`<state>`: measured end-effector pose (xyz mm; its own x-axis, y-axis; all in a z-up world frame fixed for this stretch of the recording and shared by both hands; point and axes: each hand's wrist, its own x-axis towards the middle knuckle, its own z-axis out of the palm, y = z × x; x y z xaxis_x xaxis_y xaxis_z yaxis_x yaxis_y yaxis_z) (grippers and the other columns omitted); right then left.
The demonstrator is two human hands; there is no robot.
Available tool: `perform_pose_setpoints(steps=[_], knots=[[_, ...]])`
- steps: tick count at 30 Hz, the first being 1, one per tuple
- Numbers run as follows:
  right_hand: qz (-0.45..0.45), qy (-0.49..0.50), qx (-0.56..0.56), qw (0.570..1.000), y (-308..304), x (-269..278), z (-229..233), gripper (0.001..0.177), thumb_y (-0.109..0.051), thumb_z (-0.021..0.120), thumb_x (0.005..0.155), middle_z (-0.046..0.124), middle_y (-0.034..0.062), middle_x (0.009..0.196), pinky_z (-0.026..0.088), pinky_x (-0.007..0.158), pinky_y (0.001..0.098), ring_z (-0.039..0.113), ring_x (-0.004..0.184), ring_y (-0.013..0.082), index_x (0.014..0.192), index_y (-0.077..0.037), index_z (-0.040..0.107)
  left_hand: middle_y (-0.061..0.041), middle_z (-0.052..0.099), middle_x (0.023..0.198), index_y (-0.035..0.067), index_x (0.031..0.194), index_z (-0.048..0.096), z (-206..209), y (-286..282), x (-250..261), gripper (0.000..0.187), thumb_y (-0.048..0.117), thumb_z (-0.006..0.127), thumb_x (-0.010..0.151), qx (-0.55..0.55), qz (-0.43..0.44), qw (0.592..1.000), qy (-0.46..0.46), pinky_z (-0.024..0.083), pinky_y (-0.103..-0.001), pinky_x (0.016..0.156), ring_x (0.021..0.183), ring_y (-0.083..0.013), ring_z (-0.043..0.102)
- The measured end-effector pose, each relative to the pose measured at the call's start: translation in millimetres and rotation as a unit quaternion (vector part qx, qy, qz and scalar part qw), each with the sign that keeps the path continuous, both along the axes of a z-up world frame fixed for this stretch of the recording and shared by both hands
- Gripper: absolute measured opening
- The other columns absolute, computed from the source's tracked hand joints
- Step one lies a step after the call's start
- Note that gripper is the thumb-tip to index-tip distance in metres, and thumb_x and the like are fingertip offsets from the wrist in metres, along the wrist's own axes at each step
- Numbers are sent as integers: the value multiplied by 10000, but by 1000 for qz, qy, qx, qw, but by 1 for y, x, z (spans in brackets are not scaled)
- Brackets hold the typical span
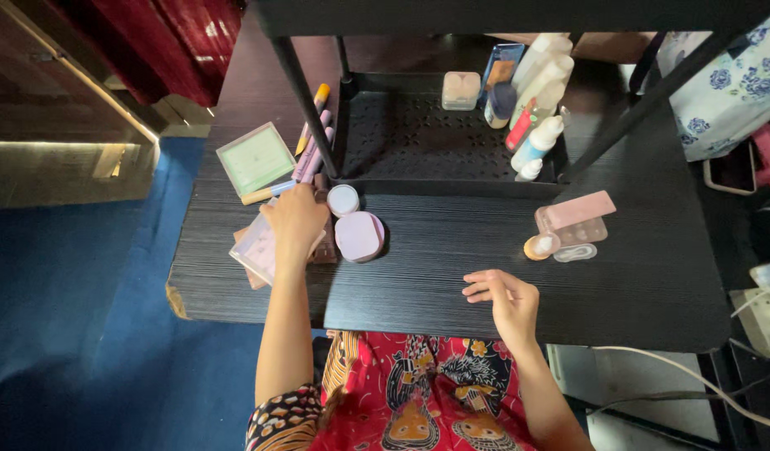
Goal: The person organizes various cosmetic items on a black rolling cart. They pick up bottles, tubes, and compacts from the tabletop and place them onto the lower shelf of the cart, arranging them in rows.
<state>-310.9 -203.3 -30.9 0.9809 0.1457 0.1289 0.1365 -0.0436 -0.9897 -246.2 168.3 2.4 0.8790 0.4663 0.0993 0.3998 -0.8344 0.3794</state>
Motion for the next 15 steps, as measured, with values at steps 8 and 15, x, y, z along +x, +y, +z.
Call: perform_pose_setpoints(steps=[8,15], knots=[[-3,10,-12,1000,4,0,2,340,-166,526,1043,778,173,950,649,657,320,771,780,219,978,79,752,-189,753,934,26,1260,684,13,-1,-8,586,221,727,709,-73,-14,997,-33,253,-601,1058,1015,-374,689],[3,-10,-24,1000,4,0,1,336,-171,530,1048,782,162,930,654,652,320,775,768,215,985,68,758,-112,771,893,37,1261,702,-5,7,-9,607,305,749,719,-93,-8,990,-104,254,-466,1086,976,-306,712]])
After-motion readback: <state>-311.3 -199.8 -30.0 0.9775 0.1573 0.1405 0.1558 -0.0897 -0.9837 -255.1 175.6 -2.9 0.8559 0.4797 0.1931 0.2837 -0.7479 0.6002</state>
